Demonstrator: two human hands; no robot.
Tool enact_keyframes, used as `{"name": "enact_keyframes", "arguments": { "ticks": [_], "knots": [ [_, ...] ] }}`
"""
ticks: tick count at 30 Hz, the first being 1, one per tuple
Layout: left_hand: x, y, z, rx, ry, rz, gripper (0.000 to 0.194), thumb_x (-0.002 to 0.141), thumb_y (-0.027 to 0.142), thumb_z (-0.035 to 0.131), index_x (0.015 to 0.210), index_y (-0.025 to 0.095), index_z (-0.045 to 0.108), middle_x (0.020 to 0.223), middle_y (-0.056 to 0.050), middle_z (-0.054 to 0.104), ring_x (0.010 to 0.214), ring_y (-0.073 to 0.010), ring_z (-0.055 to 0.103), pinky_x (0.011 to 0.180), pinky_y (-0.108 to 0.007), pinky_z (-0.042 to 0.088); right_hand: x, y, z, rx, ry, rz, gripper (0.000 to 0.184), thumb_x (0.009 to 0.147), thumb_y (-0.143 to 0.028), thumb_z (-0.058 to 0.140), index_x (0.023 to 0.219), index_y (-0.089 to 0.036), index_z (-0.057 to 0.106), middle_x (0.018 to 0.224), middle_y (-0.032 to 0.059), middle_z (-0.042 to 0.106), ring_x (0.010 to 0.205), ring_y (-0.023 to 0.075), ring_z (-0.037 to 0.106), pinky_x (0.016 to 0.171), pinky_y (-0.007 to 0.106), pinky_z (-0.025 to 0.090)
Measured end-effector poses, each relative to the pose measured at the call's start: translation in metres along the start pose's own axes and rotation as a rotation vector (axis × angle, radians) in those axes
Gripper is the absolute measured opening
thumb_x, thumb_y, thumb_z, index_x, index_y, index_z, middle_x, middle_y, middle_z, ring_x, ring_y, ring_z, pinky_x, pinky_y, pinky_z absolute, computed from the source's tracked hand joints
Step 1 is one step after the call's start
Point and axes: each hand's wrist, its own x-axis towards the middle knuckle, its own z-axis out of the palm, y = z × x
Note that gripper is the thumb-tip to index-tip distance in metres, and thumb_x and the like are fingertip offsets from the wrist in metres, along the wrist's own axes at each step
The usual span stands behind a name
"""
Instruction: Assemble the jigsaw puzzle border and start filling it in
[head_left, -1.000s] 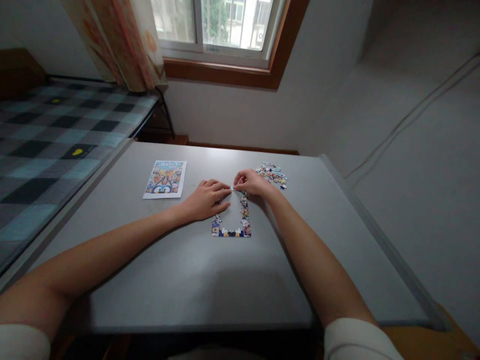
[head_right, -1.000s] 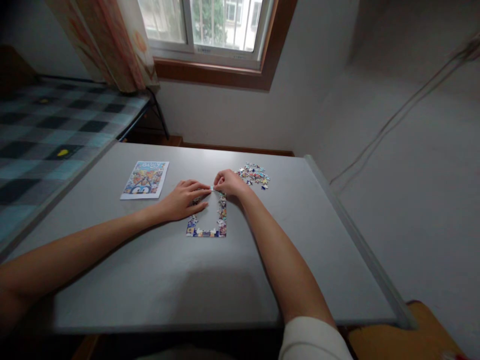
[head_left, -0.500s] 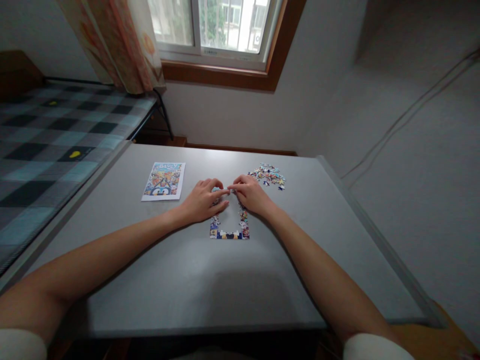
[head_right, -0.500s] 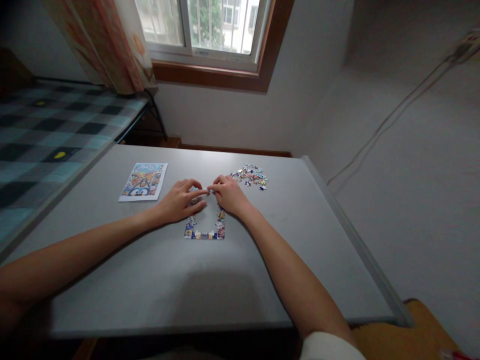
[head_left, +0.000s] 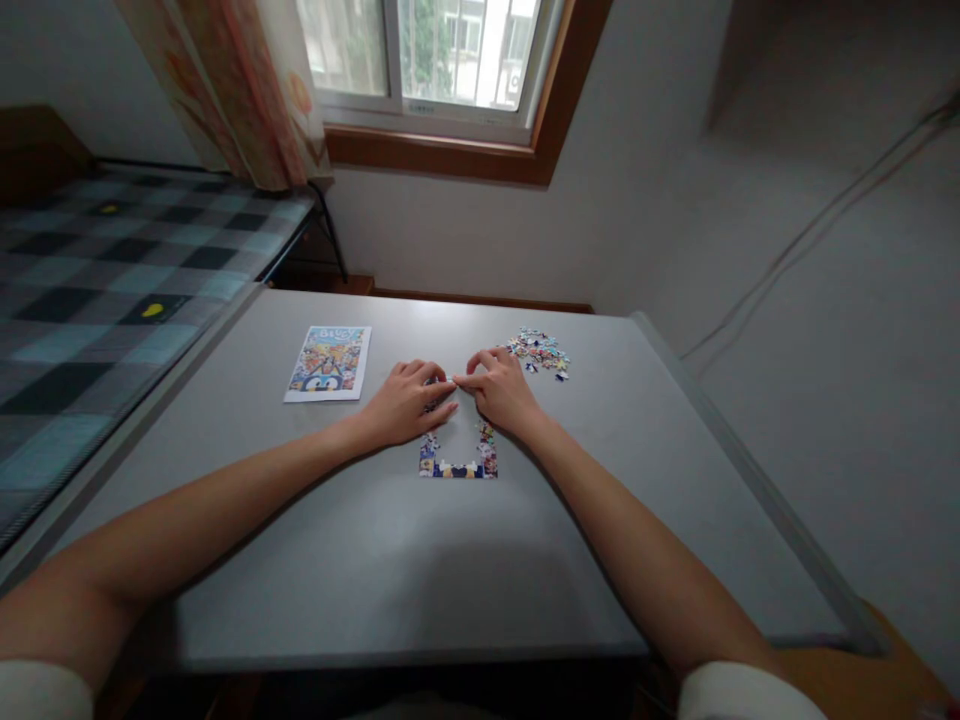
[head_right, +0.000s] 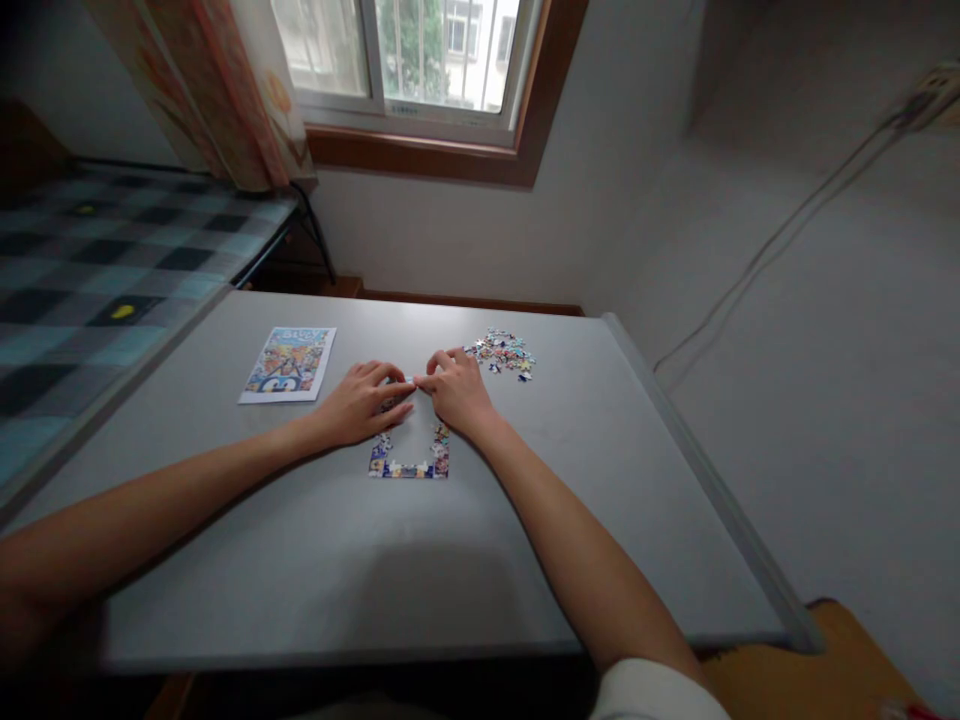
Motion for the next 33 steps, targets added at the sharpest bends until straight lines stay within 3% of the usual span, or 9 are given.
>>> {"name": "enact_keyframes", "arguments": {
  "ticks": [7, 10, 17, 27, 33],
  "knots": [
    [0.000, -0.001, -0.004, -0.062, -0.014, 0.065, 0.039, 0.099, 0.047, 0.043, 0.119, 0.023, 0.066, 0.126, -0.007, 0.064, 0.116, -0.0216, 0.056, 0.101, -0.041, 0.037, -0.005, 0.014, 0.009, 0.275, 0.234, 0.157, 0.048, 0.082, -0.001, 0.039, 0.108, -0.019, 0.076, 0.092, 0.0081, 0.066, 0.095, 0.0213, 0.055, 0.092, 0.035, 0.042],
    [0.000, 0.000, -0.005, -0.087, -0.047, 0.079, 0.039, 0.098, 0.048, 0.043, 0.122, 0.025, 0.065, 0.127, -0.006, 0.064, 0.120, -0.0218, 0.056, 0.103, -0.042, 0.035, -0.005, 0.014, 0.008, 0.271, 0.228, 0.170, 0.046, 0.079, -0.002, 0.041, 0.104, -0.018, 0.076, 0.088, 0.0077, 0.067, 0.094, 0.0219, 0.056, 0.092, 0.034, 0.042],
    [0.000, 0.000, 0.000, -0.024, -0.024, -0.085, 0.044, 0.098, 0.051, 0.043, 0.129, 0.026, 0.062, 0.134, -0.007, 0.061, 0.130, -0.0271, 0.048, 0.107, -0.048, 0.028, -0.005, 0.015, 0.008, 0.212, 0.211, 0.241, 0.044, 0.081, -0.002, 0.041, 0.104, -0.016, 0.076, 0.095, 0.0097, 0.069, 0.098, 0.0229, 0.055, 0.094, 0.035, 0.041],
    [0.001, -0.001, 0.003, -0.017, -0.057, -0.116, 0.049, 0.097, 0.055, 0.043, 0.132, 0.024, 0.059, 0.138, -0.008, 0.058, 0.133, -0.0292, 0.044, 0.108, -0.049, 0.027, -0.004, 0.017, 0.016, 0.162, 0.176, 0.248, 0.031, 0.089, -0.012, 0.049, 0.087, -0.018, 0.079, 0.095, 0.0102, 0.066, 0.097, 0.0227, 0.051, 0.093, 0.038, 0.041],
    [0.001, 0.000, 0.002, -0.036, -0.040, -0.100, 0.045, 0.098, 0.050, 0.045, 0.131, 0.025, 0.060, 0.140, -0.008, 0.055, 0.129, -0.0277, 0.047, 0.107, -0.048, 0.031, -0.006, 0.014, 0.015, 0.140, 0.195, 0.155, 0.037, 0.087, -0.006, 0.047, 0.106, -0.019, 0.077, 0.103, 0.0106, 0.065, 0.101, 0.0237, 0.050, 0.096, 0.039, 0.042]
  ]
}}
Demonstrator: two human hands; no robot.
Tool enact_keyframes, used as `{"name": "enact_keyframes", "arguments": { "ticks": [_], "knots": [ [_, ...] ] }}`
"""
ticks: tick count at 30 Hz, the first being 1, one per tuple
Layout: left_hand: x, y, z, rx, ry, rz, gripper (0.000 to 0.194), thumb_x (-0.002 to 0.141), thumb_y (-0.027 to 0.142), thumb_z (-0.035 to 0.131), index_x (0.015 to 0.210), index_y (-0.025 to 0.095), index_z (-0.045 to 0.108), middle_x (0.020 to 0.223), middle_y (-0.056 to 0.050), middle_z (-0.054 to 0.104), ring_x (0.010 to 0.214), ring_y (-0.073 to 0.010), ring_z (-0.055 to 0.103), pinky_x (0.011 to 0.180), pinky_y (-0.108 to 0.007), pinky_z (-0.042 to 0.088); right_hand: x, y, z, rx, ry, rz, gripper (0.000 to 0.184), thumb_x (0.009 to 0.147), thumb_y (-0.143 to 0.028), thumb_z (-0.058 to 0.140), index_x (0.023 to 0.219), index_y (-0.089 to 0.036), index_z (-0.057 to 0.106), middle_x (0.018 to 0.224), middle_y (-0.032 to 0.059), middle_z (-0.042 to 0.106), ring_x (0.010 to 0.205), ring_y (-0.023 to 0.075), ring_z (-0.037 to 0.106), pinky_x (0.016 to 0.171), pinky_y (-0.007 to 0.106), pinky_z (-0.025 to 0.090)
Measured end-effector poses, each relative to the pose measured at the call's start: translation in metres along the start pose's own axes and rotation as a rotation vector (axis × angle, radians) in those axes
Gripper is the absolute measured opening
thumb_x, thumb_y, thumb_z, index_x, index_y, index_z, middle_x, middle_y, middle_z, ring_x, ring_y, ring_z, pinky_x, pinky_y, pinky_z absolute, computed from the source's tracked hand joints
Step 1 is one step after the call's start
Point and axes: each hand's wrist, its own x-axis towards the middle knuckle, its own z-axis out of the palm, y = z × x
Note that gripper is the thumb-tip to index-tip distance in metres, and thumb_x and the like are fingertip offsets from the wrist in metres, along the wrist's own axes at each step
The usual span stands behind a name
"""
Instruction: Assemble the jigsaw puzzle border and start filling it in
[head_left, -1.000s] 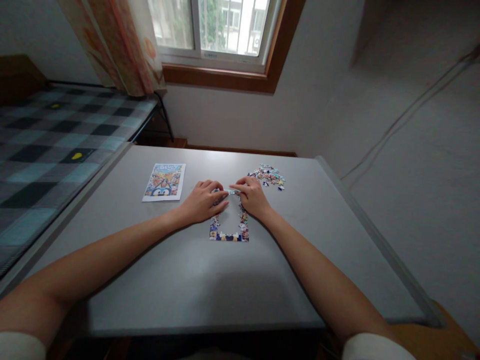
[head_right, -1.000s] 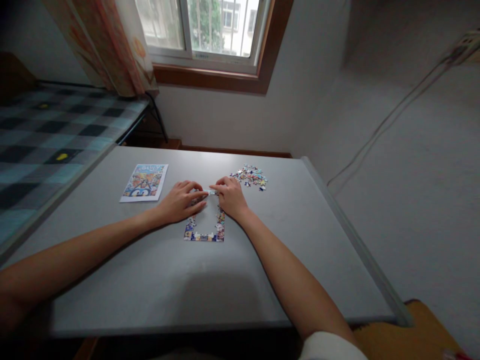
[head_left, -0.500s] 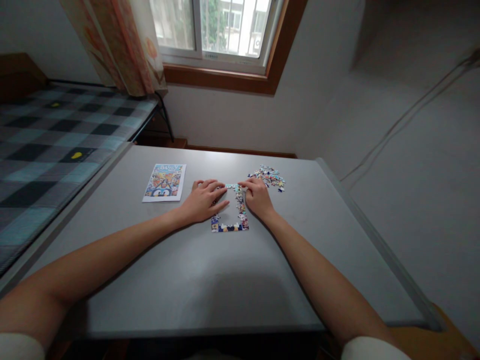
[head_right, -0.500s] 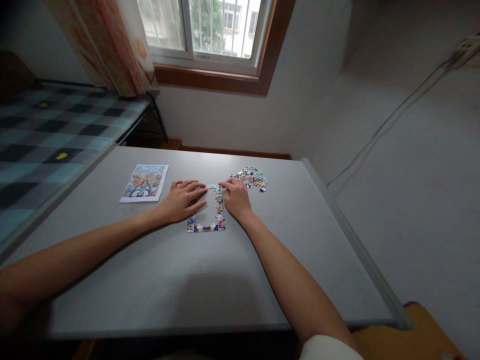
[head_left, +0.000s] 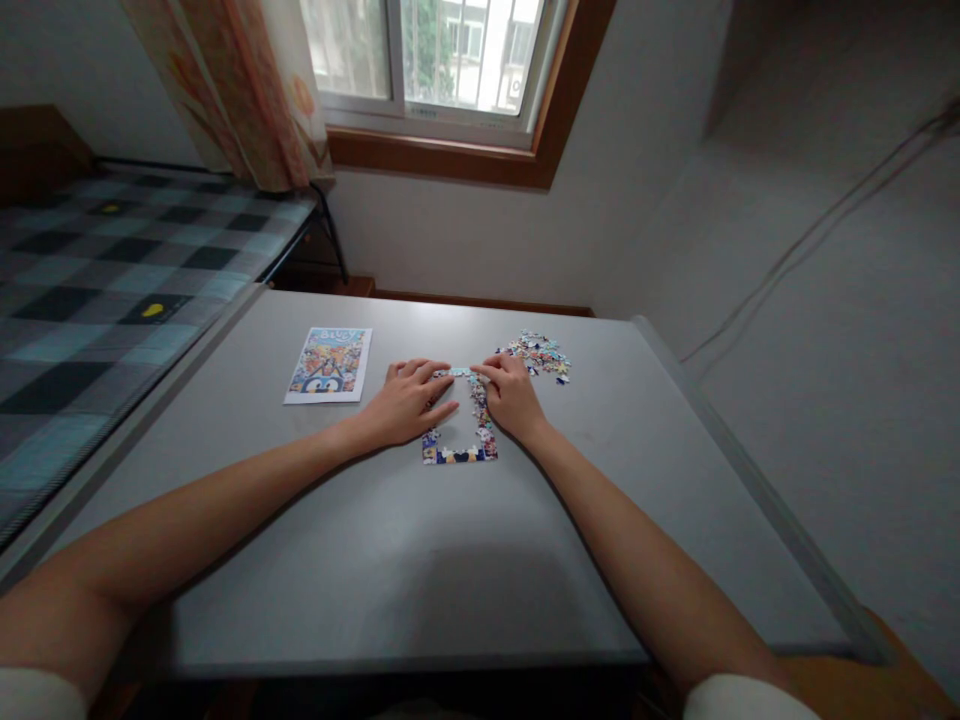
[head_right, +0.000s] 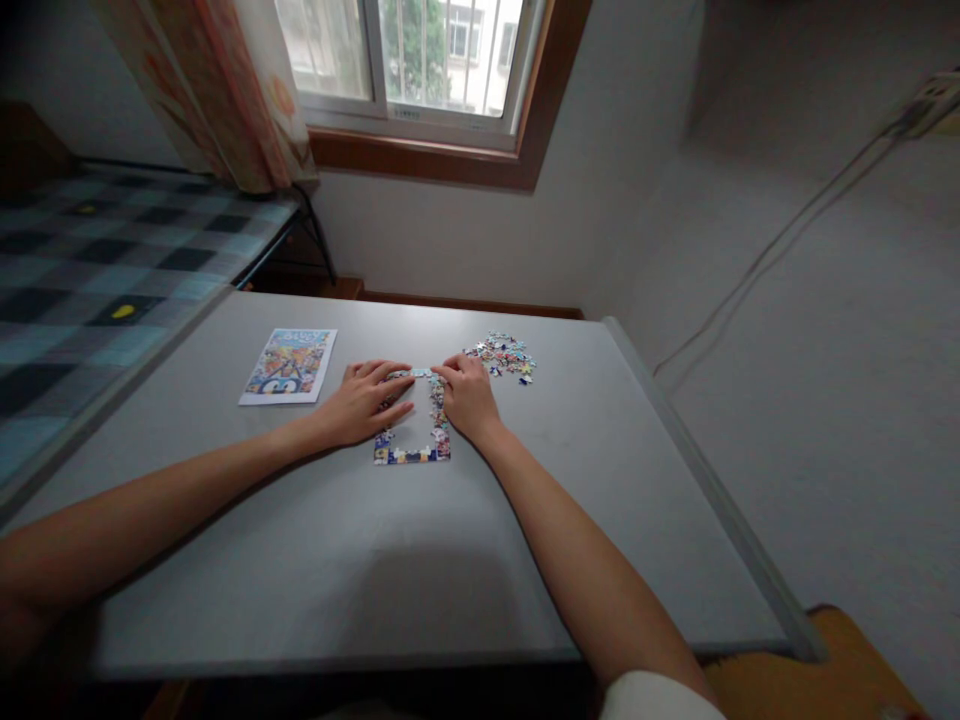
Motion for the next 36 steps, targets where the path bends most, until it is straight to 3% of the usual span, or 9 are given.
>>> {"name": "enact_keyframes", "arguments": {
  "ticks": [5, 10, 14, 17, 22, 27, 32, 36],
  "knots": [
    [-0.001, 0.000, -0.001, -0.113, 0.115, -0.043, 0.045, 0.097, 0.043, 0.049, 0.136, 0.022, 0.056, 0.137, -0.011, 0.055, 0.128, -0.0261, 0.049, 0.109, -0.047, 0.035, -0.002, -0.003, 0.000, -0.073, -0.073, -0.014, 0.036, 0.092, -0.013, 0.046, 0.112, -0.023, 0.074, 0.113, 0.0112, 0.064, 0.106, 0.0260, 0.049, 0.096, 0.043, 0.041],
    [0.005, -0.010, -0.016, -0.259, 0.233, -0.122, 0.037, 0.097, 0.036, 0.049, 0.128, 0.020, 0.061, 0.127, -0.010, 0.060, 0.119, -0.0208, 0.056, 0.103, -0.041, 0.043, 0.000, 0.002, 0.002, 0.037, 0.017, -0.013, 0.041, 0.090, -0.009, 0.042, 0.115, -0.018, 0.073, 0.103, 0.0118, 0.066, 0.102, 0.0244, 0.053, 0.096, 0.041, 0.043],
    [0.008, -0.015, -0.042, -0.140, 0.035, -0.023, 0.033, 0.095, 0.041, 0.052, 0.116, 0.021, 0.068, 0.117, -0.007, 0.067, 0.108, -0.0205, 0.061, 0.098, -0.040, 0.044, 0.001, 0.008, 0.005, 0.094, 0.082, -0.002, 0.041, 0.081, -0.002, 0.044, 0.101, -0.018, 0.077, 0.094, 0.0095, 0.067, 0.097, 0.0230, 0.055, 0.093, 0.039, 0.045],
    [0.002, -0.015, -0.050, -0.048, -0.073, -0.005, 0.037, 0.095, 0.045, 0.051, 0.117, 0.021, 0.068, 0.121, -0.007, 0.067, 0.111, -0.0222, 0.061, 0.100, -0.043, 0.042, 0.001, 0.010, 0.007, 0.077, 0.075, -0.011, 0.038, 0.082, -0.003, 0.045, 0.096, -0.018, 0.078, 0.093, 0.0094, 0.067, 0.095, 0.0227, 0.055, 0.092, 0.039, 0.044],
    [-0.017, -0.017, -0.038, 0.040, -0.050, 0.027, 0.047, 0.095, 0.050, 0.049, 0.128, 0.020, 0.062, 0.139, -0.009, 0.057, 0.125, -0.0248, 0.055, 0.108, -0.046, 0.038, -0.001, 0.004, 0.005, -0.009, 0.000, -0.054, 0.030, 0.087, -0.013, 0.052, 0.103, -0.020, 0.077, 0.101, 0.0099, 0.066, 0.098, 0.0233, 0.054, 0.093, 0.040, 0.043],
    [-0.026, -0.024, -0.026, 0.048, -0.091, 0.114, 0.053, 0.094, 0.054, 0.048, 0.134, 0.021, 0.057, 0.143, -0.010, 0.055, 0.133, -0.0257, 0.050, 0.112, -0.047, 0.036, 0.002, -0.002, 0.005, -0.091, -0.038, -0.009, 0.030, 0.094, -0.023, 0.051, 0.112, -0.021, 0.074, 0.107, 0.0119, 0.065, 0.102, 0.0255, 0.053, 0.093, 0.042, 0.043],
    [-0.026, -0.029, -0.017, 0.044, -0.079, 0.064, 0.057, 0.094, 0.052, 0.048, 0.139, 0.018, 0.054, 0.149, -0.012, 0.049, 0.140, -0.0275, 0.043, 0.114, -0.048, 0.034, 0.003, 0.002, 0.005, 0.034, 0.037, -0.025, 0.028, 0.094, -0.021, 0.050, 0.107, -0.020, 0.074, 0.101, 0.0106, 0.065, 0.099, 0.0225, 0.056, 0.093, 0.039, 0.045],
    [-0.027, -0.028, -0.016, 0.022, 0.010, 0.016, 0.049, 0.096, 0.043, 0.045, 0.139, 0.019, 0.054, 0.148, -0.011, 0.050, 0.137, -0.0260, 0.045, 0.111, -0.045, 0.037, 0.000, 0.005, 0.006, 0.128, 0.059, -0.066, 0.025, 0.090, -0.017, 0.053, 0.099, -0.019, 0.076, 0.093, 0.0085, 0.065, 0.094, 0.0204, 0.058, 0.091, 0.036, 0.047]
  ]
}}
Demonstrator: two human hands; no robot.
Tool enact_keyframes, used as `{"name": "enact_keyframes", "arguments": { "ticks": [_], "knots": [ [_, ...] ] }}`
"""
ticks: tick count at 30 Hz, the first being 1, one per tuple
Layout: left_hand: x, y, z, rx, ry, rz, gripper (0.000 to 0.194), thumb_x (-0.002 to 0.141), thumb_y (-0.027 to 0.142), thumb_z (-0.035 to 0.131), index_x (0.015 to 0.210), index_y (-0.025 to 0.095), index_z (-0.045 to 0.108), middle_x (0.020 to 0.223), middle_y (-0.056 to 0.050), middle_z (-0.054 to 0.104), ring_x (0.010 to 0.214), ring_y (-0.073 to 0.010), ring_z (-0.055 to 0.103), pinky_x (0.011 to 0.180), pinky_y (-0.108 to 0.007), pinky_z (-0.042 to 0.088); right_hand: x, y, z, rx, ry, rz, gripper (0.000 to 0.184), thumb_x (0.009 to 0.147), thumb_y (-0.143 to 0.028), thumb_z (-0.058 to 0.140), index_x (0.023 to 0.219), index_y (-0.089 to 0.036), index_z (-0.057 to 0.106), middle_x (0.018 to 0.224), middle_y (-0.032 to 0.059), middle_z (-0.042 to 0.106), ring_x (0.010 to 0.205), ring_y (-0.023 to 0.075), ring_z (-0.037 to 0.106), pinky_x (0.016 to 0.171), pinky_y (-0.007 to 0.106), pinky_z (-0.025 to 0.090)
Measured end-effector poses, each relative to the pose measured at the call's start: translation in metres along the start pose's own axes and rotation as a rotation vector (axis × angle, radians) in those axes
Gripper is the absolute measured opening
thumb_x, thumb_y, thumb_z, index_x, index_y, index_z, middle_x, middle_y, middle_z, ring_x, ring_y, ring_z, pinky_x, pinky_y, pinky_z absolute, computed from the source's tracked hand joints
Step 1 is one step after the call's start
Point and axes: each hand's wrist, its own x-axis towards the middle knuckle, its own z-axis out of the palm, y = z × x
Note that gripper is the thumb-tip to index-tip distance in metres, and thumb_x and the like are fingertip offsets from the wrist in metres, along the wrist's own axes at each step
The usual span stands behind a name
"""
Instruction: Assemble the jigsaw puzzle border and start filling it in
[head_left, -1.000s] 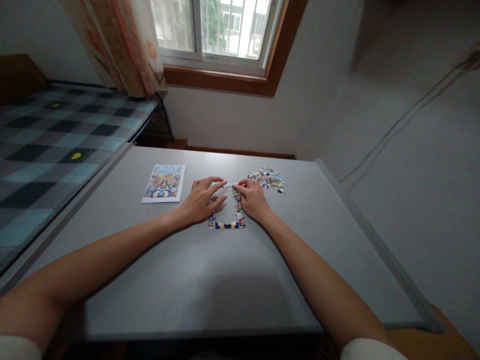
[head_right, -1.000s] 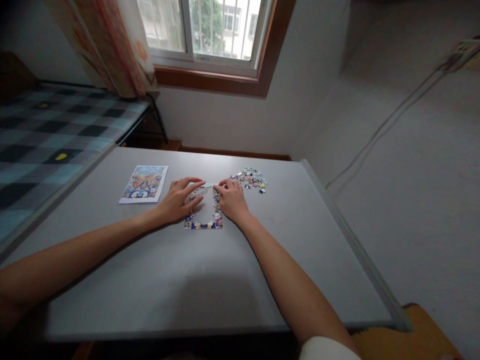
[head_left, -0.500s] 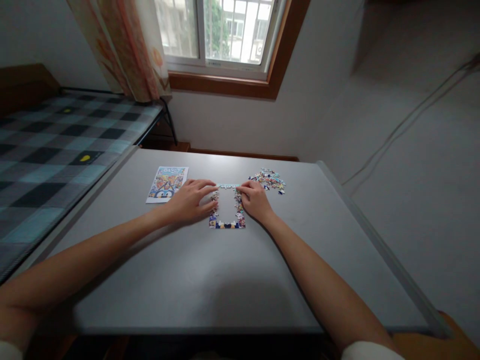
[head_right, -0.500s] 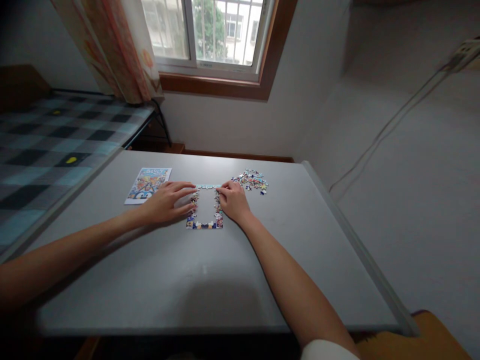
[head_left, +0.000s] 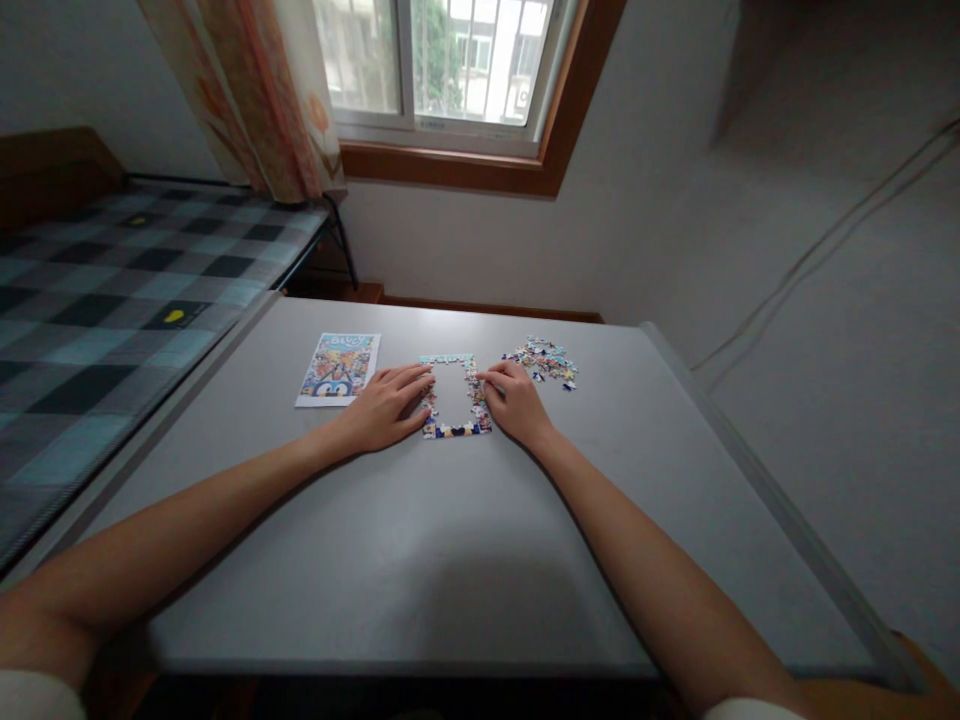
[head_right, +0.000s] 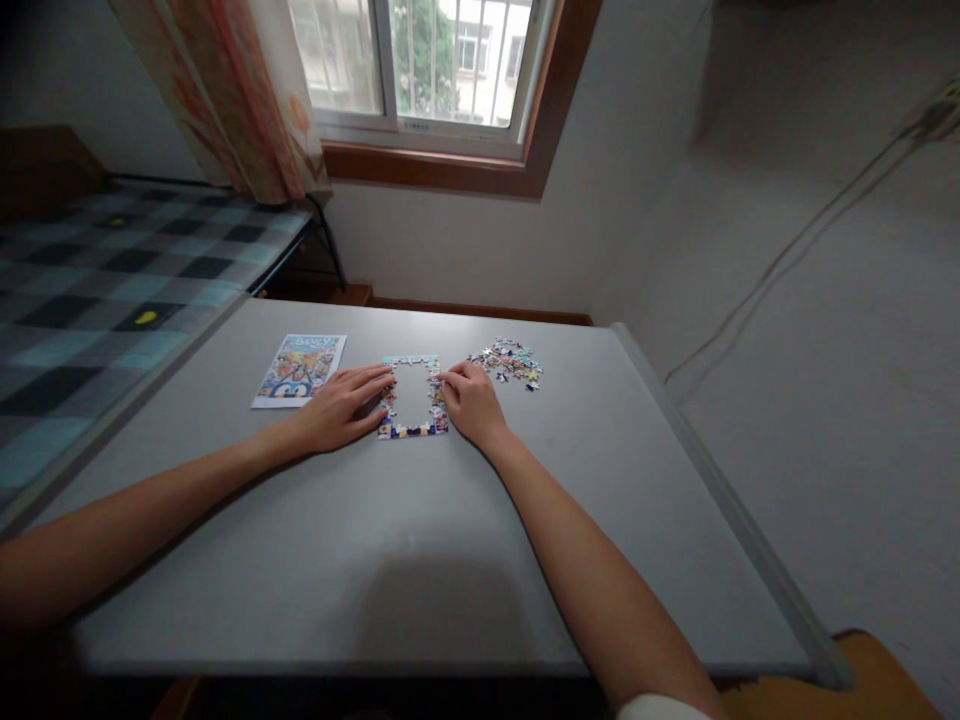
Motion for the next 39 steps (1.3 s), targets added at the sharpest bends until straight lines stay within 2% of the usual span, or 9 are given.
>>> {"name": "enact_keyframes", "arguments": {
  "ticks": [3, 7, 10, 15, 17, 20, 24, 31, 39],
  "knots": [
    [-0.0019, 0.0023, -0.0031, 0.021, 0.067, 0.012, 0.043, 0.095, 0.043, 0.049, 0.130, 0.022, 0.061, 0.137, -0.009, 0.059, 0.124, -0.0251, 0.053, 0.108, -0.045, 0.038, -0.0019, -0.0007, 0.0005, -0.012, -0.025, -0.026, 0.022, 0.089, -0.019, 0.056, 0.096, -0.020, 0.076, 0.095, 0.0081, 0.065, 0.095, 0.0203, 0.058, 0.091, 0.037, 0.046],
    [-0.0027, 0.0036, -0.0051, 0.012, 0.016, 0.076, 0.041, 0.090, 0.049, 0.056, 0.120, 0.024, 0.067, 0.123, -0.007, 0.066, 0.114, -0.0247, 0.057, 0.106, -0.046, 0.036, -0.0026, -0.0039, -0.0014, -0.047, -0.064, -0.039, 0.021, 0.090, -0.022, 0.057, 0.098, -0.020, 0.076, 0.099, 0.0089, 0.066, 0.098, 0.0214, 0.057, 0.093, 0.039, 0.046],
    [-0.0019, 0.0025, -0.0029, 0.021, 0.001, 0.046, 0.043, 0.092, 0.048, 0.053, 0.126, 0.023, 0.064, 0.130, -0.007, 0.062, 0.118, -0.0253, 0.055, 0.106, -0.045, 0.037, -0.0029, -0.0055, -0.0028, -0.101, -0.102, -0.051, 0.023, 0.091, -0.026, 0.057, 0.104, -0.021, 0.075, 0.106, 0.0102, 0.065, 0.100, 0.0229, 0.055, 0.096, 0.041, 0.044],
    [-0.0013, 0.0010, -0.0009, 0.036, 0.066, 0.017, 0.040, 0.097, 0.038, 0.046, 0.129, 0.022, 0.062, 0.134, -0.009, 0.059, 0.121, -0.0246, 0.054, 0.104, -0.043, 0.039, -0.0033, -0.0061, -0.0025, -0.136, -0.112, -0.057, 0.027, 0.094, -0.029, 0.053, 0.112, -0.022, 0.073, 0.112, 0.0106, 0.064, 0.103, 0.0238, 0.053, 0.097, 0.043, 0.043],
    [-0.0021, 0.0015, -0.0019, 0.054, 0.093, 0.039, 0.039, 0.097, 0.040, 0.047, 0.124, 0.020, 0.066, 0.124, -0.011, 0.064, 0.113, -0.0242, 0.058, 0.099, -0.042, 0.042, -0.0030, -0.0058, -0.0023, -0.087, -0.083, -0.054, 0.027, 0.094, -0.026, 0.051, 0.108, -0.020, 0.074, 0.106, 0.0108, 0.065, 0.102, 0.0231, 0.055, 0.095, 0.041, 0.044],
    [-0.0044, 0.0019, -0.0030, 0.028, 0.071, 0.022, 0.041, 0.096, 0.043, 0.049, 0.122, 0.018, 0.068, 0.096, -0.009, 0.069, 0.086, -0.0186, 0.063, 0.080, -0.032, 0.047, -0.0023, -0.0060, -0.0030, -0.024, -0.055, -0.056, 0.025, 0.093, -0.022, 0.052, 0.100, -0.017, 0.075, 0.095, 0.0102, 0.066, 0.095, 0.0217, 0.058, 0.090, 0.039, 0.047],
    [-0.0071, 0.0012, -0.0026, -0.035, -0.009, -0.080, 0.044, 0.095, 0.046, 0.050, 0.128, 0.021, 0.066, 0.066, -0.001, 0.066, 0.057, -0.0118, 0.057, 0.059, -0.023, 0.037, -0.0022, -0.0076, -0.0043, -0.007, -0.070, -0.065, 0.022, 0.089, -0.019, 0.055, 0.094, -0.018, 0.077, 0.087, 0.0078, 0.064, 0.086, 0.0195, 0.058, 0.084, 0.036, 0.047],
    [-0.0050, 0.0015, -0.0026, -0.031, -0.072, -0.109, 0.042, 0.094, 0.046, 0.050, 0.125, 0.024, 0.068, 0.073, -0.002, 0.071, 0.062, -0.0132, 0.063, 0.059, -0.022, 0.037, -0.0020, -0.0050, -0.0019, 0.013, -0.090, -0.029, 0.021, 0.088, -0.018, 0.057, 0.093, -0.020, 0.078, 0.086, 0.0066, 0.064, 0.085, 0.0179, 0.058, 0.083, 0.034, 0.047],
    [-0.0051, -0.0010, -0.0020, -0.046, -0.064, -0.077, 0.040, 0.095, 0.048, 0.047, 0.119, 0.025, 0.070, 0.074, -0.001, 0.072, 0.065, -0.0129, 0.064, 0.059, -0.021, 0.040, -0.0020, -0.0051, -0.0037, 0.011, -0.100, -0.043, 0.021, 0.090, -0.020, 0.056, 0.094, -0.021, 0.077, 0.086, 0.0060, 0.064, 0.084, 0.0172, 0.058, 0.082, 0.032, 0.047]
  ]
}}
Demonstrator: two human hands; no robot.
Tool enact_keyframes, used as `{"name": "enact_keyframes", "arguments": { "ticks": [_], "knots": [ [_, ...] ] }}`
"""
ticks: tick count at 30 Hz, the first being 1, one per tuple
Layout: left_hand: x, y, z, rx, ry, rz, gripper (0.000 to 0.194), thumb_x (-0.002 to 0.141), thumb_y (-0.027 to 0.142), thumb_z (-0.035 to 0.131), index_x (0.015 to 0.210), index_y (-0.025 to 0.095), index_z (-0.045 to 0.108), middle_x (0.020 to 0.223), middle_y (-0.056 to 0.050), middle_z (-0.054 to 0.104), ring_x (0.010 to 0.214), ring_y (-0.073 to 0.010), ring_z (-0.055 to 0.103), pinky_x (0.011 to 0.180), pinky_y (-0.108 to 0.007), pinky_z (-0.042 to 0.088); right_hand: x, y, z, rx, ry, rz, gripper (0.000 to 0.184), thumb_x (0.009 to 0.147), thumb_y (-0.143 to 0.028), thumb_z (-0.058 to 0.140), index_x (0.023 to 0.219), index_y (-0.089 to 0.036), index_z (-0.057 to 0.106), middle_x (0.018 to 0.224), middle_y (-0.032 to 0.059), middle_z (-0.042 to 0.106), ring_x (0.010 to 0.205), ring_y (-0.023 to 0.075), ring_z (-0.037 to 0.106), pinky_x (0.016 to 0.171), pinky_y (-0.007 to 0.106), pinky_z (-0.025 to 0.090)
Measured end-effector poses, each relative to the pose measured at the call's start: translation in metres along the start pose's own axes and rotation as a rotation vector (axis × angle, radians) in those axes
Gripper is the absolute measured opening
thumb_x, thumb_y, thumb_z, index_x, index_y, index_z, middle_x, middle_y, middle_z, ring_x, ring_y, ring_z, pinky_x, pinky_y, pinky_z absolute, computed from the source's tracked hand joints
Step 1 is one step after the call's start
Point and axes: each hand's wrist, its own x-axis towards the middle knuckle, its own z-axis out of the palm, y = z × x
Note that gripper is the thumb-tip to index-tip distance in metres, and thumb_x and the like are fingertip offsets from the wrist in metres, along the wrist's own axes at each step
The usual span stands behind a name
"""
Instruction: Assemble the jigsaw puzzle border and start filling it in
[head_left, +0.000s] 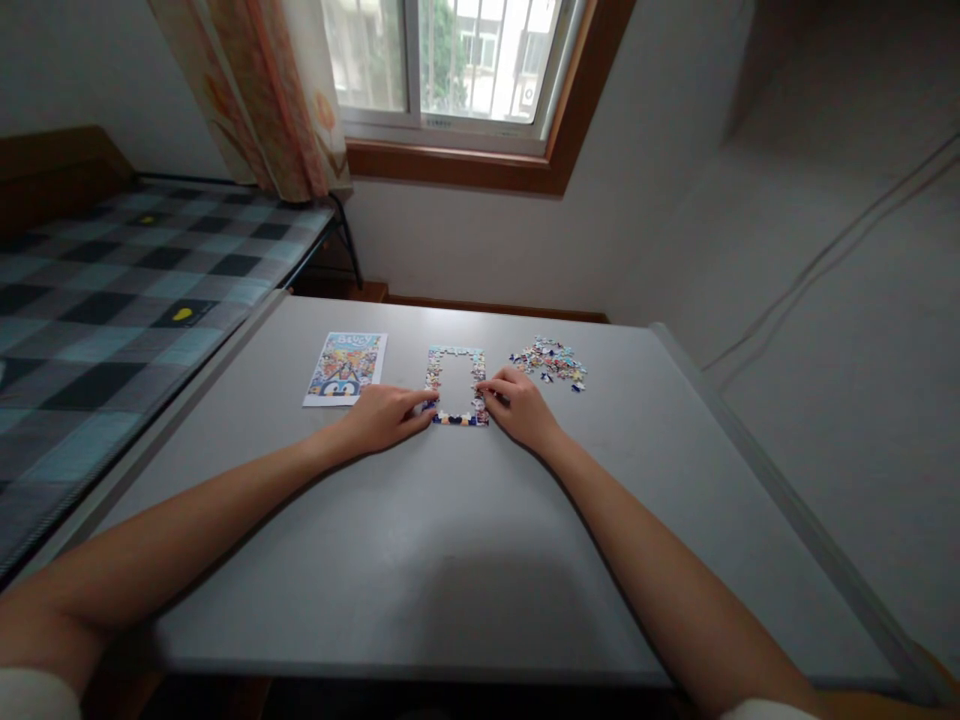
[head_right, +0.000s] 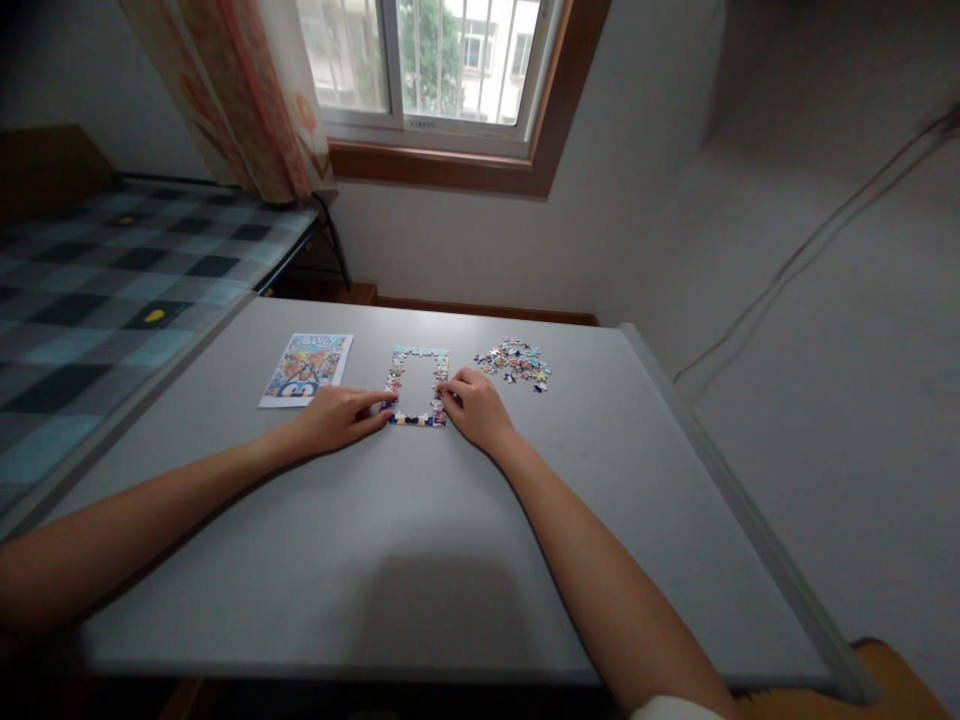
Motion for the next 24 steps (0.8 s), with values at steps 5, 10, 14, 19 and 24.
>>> {"name": "enact_keyframes", "arguments": {
  "ticks": [5, 10, 14, 19, 24],
  "knots": [
    [0.0001, 0.0015, -0.0008, 0.012, -0.008, 0.008, 0.041, 0.096, 0.047, 0.046, 0.119, 0.024, 0.070, 0.080, -0.003, 0.075, 0.070, -0.0142, 0.067, 0.061, -0.022, 0.040, -0.0007, -0.0011, -0.0001, 0.009, -0.017, 0.004, 0.023, 0.090, -0.019, 0.054, 0.096, -0.019, 0.077, 0.085, 0.0066, 0.063, 0.083, 0.0171, 0.058, 0.081, 0.032, 0.047],
    [0.0008, 0.0044, -0.0037, -0.012, -0.034, -0.023, 0.039, 0.096, 0.044, 0.047, 0.120, 0.023, 0.070, 0.079, -0.003, 0.074, 0.069, -0.0148, 0.067, 0.062, -0.023, 0.043, -0.0006, -0.0021, 0.0002, -0.010, -0.019, 0.023, 0.024, 0.092, -0.020, 0.053, 0.101, -0.019, 0.075, 0.084, 0.0056, 0.061, 0.081, 0.0163, 0.056, 0.081, 0.031, 0.046],
    [-0.0007, 0.0041, -0.0043, -0.036, 0.004, 0.029, 0.040, 0.096, 0.043, 0.047, 0.121, 0.022, 0.070, 0.073, -0.002, 0.072, 0.061, -0.0121, 0.063, 0.059, -0.022, 0.043, -0.0005, -0.0012, 0.0010, -0.022, -0.013, 0.016, 0.024, 0.091, -0.019, 0.052, 0.102, -0.019, 0.074, 0.084, 0.0054, 0.061, 0.081, 0.0165, 0.056, 0.080, 0.030, 0.045],
    [-0.0019, 0.0036, -0.0051, -0.086, 0.027, 0.259, 0.038, 0.097, 0.038, 0.044, 0.121, 0.023, 0.070, 0.065, -0.002, 0.069, 0.055, -0.0103, 0.060, 0.056, -0.021, 0.042, -0.0004, -0.0006, 0.0012, -0.018, -0.032, 0.011, 0.024, 0.091, -0.019, 0.053, 0.098, -0.019, 0.076, 0.083, 0.0054, 0.062, 0.080, 0.0162, 0.057, 0.079, 0.030, 0.045],
    [-0.0011, 0.0030, -0.0058, -0.088, -0.032, 0.343, 0.035, 0.097, 0.036, 0.046, 0.116, 0.023, 0.073, 0.071, -0.003, 0.071, 0.058, -0.0108, 0.062, 0.058, -0.021, 0.044, -0.0001, -0.0036, -0.0015, -0.039, -0.046, 0.014, 0.026, 0.092, -0.018, 0.052, 0.103, -0.018, 0.075, 0.082, 0.0053, 0.061, 0.078, 0.0160, 0.056, 0.079, 0.030, 0.045]
  ]
}}
